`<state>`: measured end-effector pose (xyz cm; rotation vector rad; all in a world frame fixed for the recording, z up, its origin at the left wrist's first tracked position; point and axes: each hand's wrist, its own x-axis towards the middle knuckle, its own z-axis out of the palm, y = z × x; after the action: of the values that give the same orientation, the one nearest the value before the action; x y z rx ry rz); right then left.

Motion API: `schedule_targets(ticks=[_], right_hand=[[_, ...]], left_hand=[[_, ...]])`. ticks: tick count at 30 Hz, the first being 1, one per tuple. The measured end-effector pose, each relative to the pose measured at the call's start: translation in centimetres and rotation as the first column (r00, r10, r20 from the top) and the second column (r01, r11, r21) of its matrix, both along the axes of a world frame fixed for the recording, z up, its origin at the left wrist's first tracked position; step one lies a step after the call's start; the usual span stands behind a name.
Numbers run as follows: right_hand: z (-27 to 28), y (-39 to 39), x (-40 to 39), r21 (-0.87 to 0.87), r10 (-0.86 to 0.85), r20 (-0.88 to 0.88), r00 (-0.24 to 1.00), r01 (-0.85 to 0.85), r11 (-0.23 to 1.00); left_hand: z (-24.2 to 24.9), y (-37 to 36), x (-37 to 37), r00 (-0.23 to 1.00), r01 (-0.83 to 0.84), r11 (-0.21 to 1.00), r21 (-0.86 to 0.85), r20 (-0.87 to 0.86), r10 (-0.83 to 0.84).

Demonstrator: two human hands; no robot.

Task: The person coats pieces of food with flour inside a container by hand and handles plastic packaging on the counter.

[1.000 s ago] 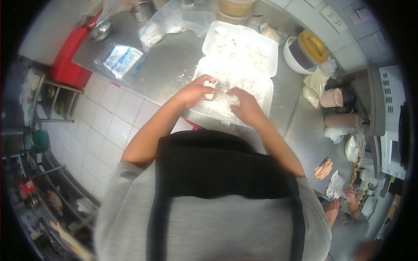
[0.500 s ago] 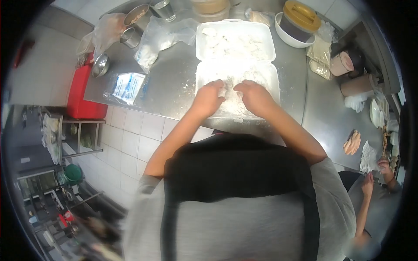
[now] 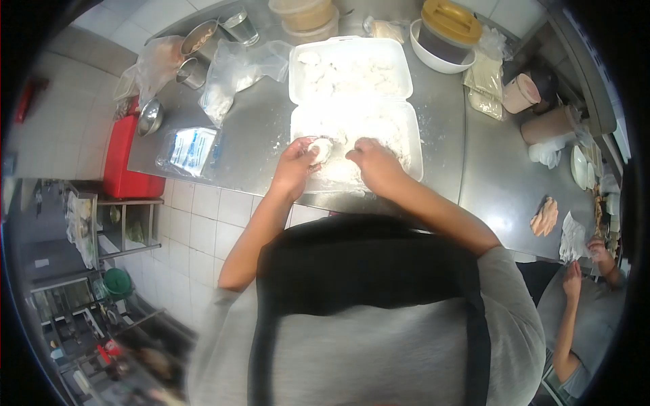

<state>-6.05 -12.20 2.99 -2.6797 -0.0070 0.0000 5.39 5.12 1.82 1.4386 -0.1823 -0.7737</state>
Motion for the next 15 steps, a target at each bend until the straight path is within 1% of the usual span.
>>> schedule_targets(ticks=[1,2,5,6,7,8,9,10,11,12,14,15], right_hand=[[0.3,-0.1,0.0,0.166,-0.041,-0.014,0.999,0.043,0.985],[0.3,-0.1,0.1,0.328,-0.078,-0.038,0.996,0.087,0.941],[-1.3,-0.4,0.3,0.293,-0.197,0.079,0.977,0.166,0.942],[-1.1,-0.1,0.2,0.239,-0.186,0.118,0.975,0.153,0.959],[-0.7,0.3,-0.1,0.185,-0.172,0.158,0.972,0.142,0.972],[-0.4,0.6,-0.2,0.131,-0.157,0.199,0.967,0.133,0.982],[-0.6,0.8,0.0,0.123,-0.101,0.176,0.979,0.08,0.989],[-0.8,1.1,0.1,0.116,-0.045,0.152,0.987,0.027,0.993],[-0.9,1.2,0.3,0.111,0.011,0.13,0.991,-0.026,0.994],[-0.9,1.1,0.5,0.197,-0.013,0.088,0.996,-0.004,0.98],[-0.5,0.5,1.0,0.358,-0.05,-0.003,0.999,0.048,0.932],[-0.5,0.3,1.1,0.336,-0.086,-0.006,0.996,0.083,0.938]], left_hand=[[-0.1,0.4,0.2,0.937,-0.131,0.978,-0.165,-0.342,0.068],[-0.5,0.9,0.5,0.918,-0.151,0.96,-0.236,-0.393,0.048],[0.1,1.8,0.2,0.913,-0.19,0.938,-0.291,-0.404,0.06],[0.2,1.9,0.2,0.965,-0.071,0.978,-0.198,-0.263,0.016],[0.3,2.1,0.2,0.991,0.038,0.996,-0.084,-0.123,-0.048],[0.4,2.2,0.3,0.991,0.129,0.991,0.047,0.011,-0.13],[0.5,2.0,0.1,0.953,0.162,0.968,0.19,0.226,-0.204],[0.5,1.7,-0.2,0.861,0.159,0.928,0.336,0.413,-0.297],[0.4,1.3,-0.6,0.721,0.119,0.874,0.472,0.564,-0.402],[0.5,0.8,-0.9,0.681,0.1,0.863,0.496,0.598,-0.423],[1.2,0.4,-1.3,0.76,0.123,0.875,0.469,0.522,-0.387],[1.6,0.3,-1.4,0.796,0.136,0.88,0.455,0.478,-0.37]])
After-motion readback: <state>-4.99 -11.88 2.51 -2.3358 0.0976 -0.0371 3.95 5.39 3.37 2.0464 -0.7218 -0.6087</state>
